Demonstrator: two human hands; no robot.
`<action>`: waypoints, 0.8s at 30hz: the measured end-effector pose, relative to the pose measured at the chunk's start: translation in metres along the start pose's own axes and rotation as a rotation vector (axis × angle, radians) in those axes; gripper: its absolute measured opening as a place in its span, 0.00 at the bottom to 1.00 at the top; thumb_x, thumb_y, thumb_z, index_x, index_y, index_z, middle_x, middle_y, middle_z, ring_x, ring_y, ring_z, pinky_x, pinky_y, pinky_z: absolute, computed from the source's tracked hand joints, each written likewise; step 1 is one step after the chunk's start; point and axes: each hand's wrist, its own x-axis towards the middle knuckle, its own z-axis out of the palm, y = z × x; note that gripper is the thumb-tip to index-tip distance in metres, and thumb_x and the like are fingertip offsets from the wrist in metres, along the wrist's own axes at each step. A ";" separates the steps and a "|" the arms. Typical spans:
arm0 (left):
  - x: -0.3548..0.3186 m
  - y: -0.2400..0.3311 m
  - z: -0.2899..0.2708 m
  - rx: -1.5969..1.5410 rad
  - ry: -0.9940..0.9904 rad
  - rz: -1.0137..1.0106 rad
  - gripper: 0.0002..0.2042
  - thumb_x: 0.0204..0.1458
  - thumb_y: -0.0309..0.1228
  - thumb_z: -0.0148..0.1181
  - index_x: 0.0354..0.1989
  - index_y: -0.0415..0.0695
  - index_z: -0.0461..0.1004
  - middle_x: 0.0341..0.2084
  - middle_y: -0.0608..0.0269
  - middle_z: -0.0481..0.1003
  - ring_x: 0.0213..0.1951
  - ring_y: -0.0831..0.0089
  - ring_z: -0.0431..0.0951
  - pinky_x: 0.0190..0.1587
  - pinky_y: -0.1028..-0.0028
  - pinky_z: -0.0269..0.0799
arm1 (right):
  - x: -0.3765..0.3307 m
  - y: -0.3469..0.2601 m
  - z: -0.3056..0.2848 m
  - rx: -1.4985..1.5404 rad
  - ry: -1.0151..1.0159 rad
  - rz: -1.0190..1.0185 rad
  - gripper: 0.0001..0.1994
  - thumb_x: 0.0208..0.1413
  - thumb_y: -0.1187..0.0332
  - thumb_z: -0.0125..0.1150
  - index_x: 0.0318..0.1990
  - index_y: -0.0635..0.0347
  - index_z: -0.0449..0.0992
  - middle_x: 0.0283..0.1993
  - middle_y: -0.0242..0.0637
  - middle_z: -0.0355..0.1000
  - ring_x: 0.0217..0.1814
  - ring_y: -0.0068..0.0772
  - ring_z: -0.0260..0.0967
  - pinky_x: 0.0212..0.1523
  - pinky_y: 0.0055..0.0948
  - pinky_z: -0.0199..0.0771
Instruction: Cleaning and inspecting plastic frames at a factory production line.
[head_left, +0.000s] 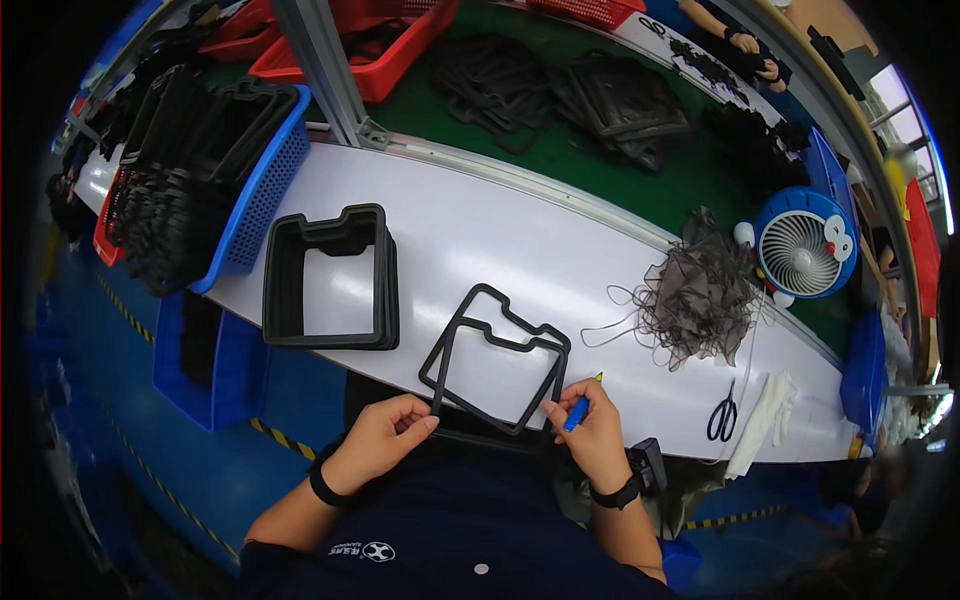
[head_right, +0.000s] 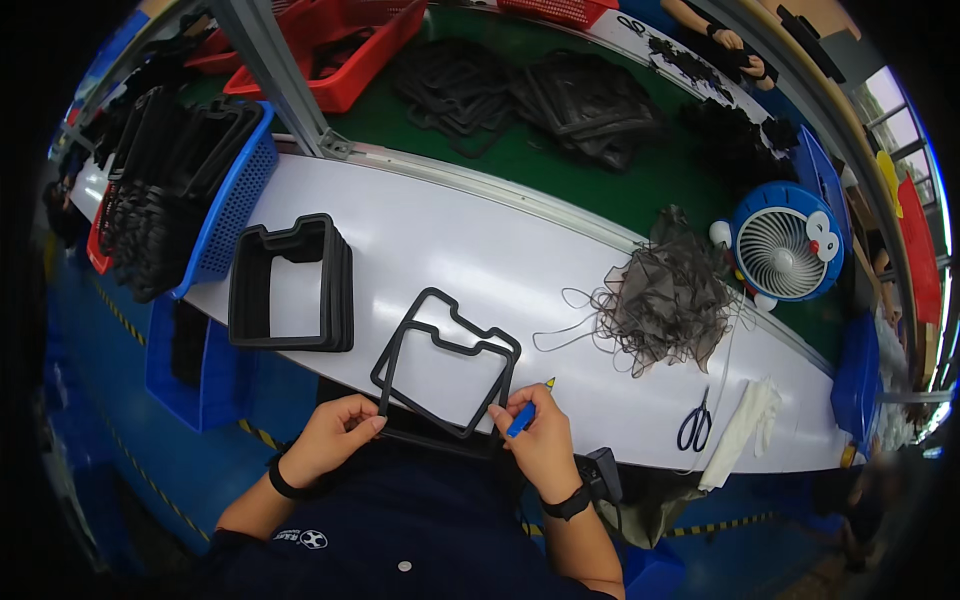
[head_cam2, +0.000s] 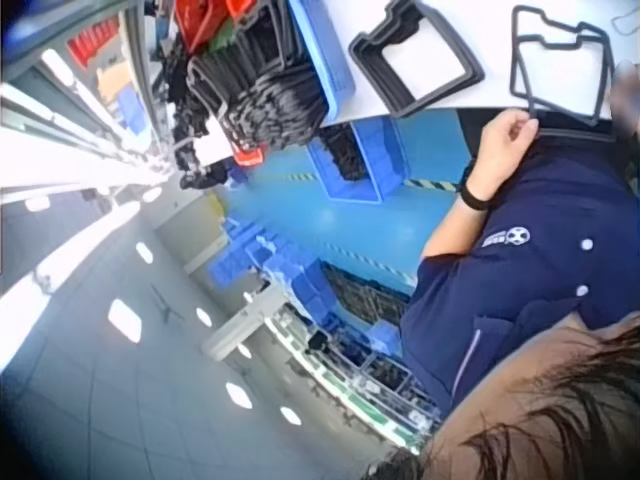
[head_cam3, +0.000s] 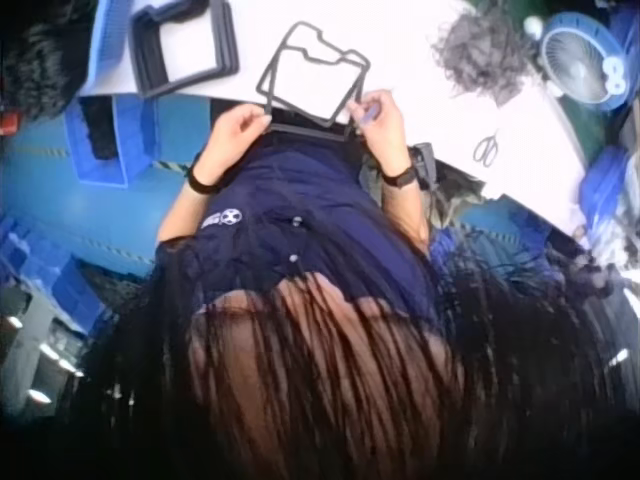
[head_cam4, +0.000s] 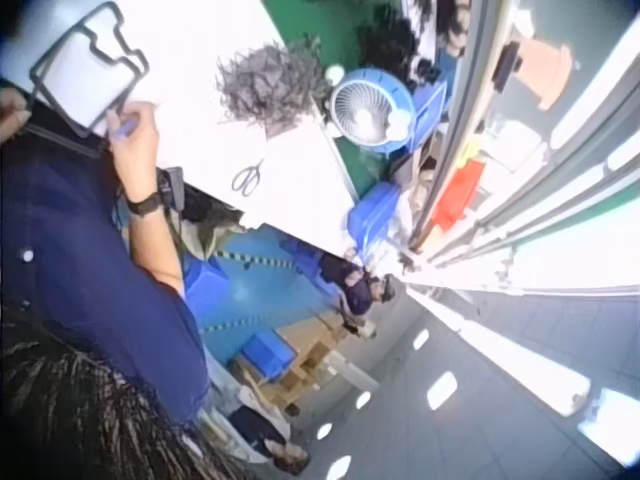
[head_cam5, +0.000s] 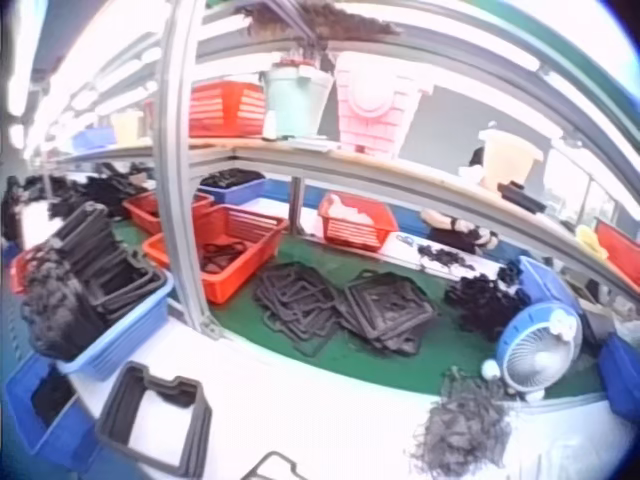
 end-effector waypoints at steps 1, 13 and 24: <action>0.001 -0.001 -0.001 0.009 0.005 0.002 0.08 0.60 0.30 0.62 0.35 0.37 0.77 0.25 0.70 0.76 0.28 0.86 0.73 0.33 0.82 0.70 | 0.000 0.001 0.000 -0.001 0.002 0.002 0.13 0.54 0.69 0.71 0.36 0.63 0.70 0.29 0.30 0.71 0.25 0.15 0.67 0.24 0.19 0.70; -0.016 0.029 -0.008 -0.072 -0.168 0.144 0.10 0.61 0.31 0.61 0.45 0.37 0.75 0.34 0.64 0.79 0.36 0.82 0.79 0.41 0.80 0.74 | -0.010 -0.017 -0.010 0.226 -0.087 -0.131 0.10 0.56 0.75 0.67 0.35 0.62 0.69 0.26 0.30 0.68 0.23 0.18 0.65 0.24 0.19 0.69; -0.091 0.130 -0.251 -0.368 0.835 0.905 0.07 0.64 0.29 0.55 0.44 0.39 0.72 0.36 0.59 0.80 0.33 0.76 0.82 0.41 0.76 0.81 | 0.012 -0.074 0.025 0.235 -0.329 -0.309 0.10 0.66 0.70 0.54 0.51 0.64 0.69 0.38 0.41 0.74 0.31 0.26 0.70 0.32 0.23 0.71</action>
